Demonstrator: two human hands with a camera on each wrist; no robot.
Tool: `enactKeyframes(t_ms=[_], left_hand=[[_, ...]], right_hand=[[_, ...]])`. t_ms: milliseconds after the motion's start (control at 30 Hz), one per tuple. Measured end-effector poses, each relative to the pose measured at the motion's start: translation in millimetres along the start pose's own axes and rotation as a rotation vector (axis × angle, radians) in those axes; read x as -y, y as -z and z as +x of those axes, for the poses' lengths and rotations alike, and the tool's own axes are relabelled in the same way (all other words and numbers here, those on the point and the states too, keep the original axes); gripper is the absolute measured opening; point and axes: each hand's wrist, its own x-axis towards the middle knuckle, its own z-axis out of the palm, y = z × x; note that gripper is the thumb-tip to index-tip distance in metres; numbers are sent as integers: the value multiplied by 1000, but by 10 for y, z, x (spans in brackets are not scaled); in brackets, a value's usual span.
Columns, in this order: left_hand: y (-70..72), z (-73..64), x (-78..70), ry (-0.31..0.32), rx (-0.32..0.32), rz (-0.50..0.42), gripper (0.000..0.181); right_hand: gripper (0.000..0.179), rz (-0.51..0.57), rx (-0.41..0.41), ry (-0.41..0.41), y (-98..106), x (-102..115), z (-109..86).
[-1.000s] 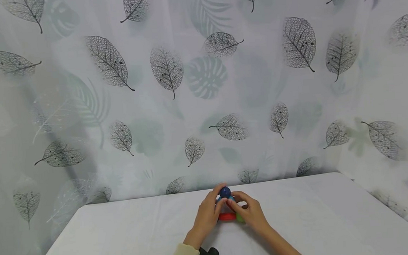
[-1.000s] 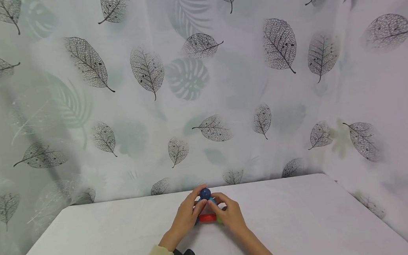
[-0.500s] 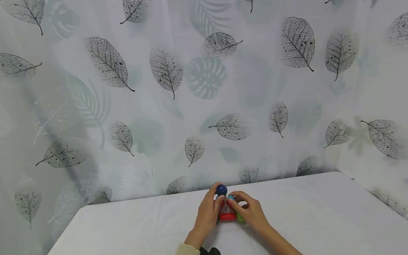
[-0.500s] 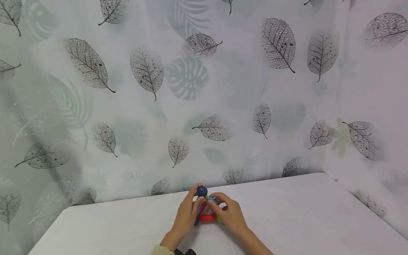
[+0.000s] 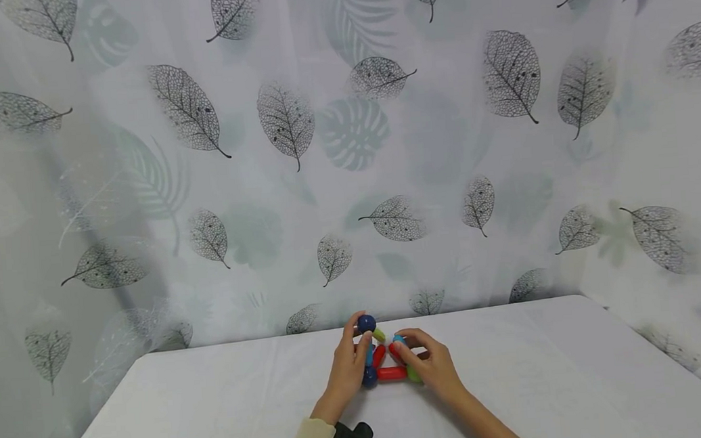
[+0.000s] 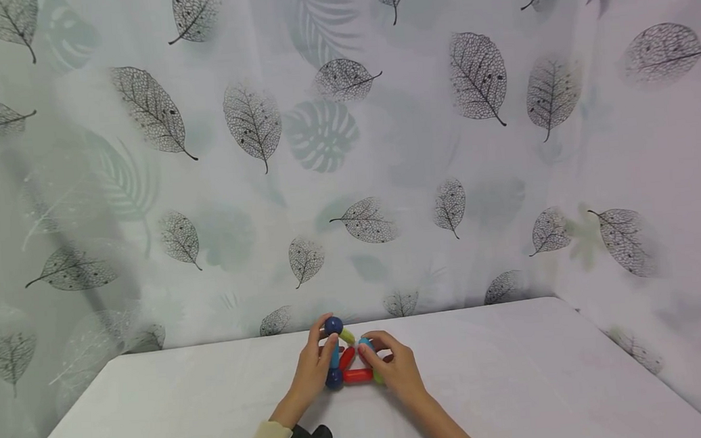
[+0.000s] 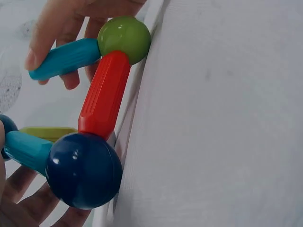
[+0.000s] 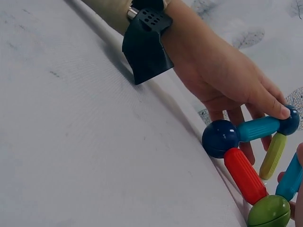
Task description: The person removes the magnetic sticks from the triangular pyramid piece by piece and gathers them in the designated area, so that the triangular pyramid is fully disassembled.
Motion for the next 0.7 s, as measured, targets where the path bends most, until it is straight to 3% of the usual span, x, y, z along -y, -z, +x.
enactKeyframes(t_ms=[433, 700], left_hand=[[44, 1, 15, 35, -136, 53, 44], [149, 0, 216, 58, -217, 57, 36]], right_hand=[[19, 39, -16, -9, 5, -51, -3], [19, -6, -49, -76, 40, 198, -54]])
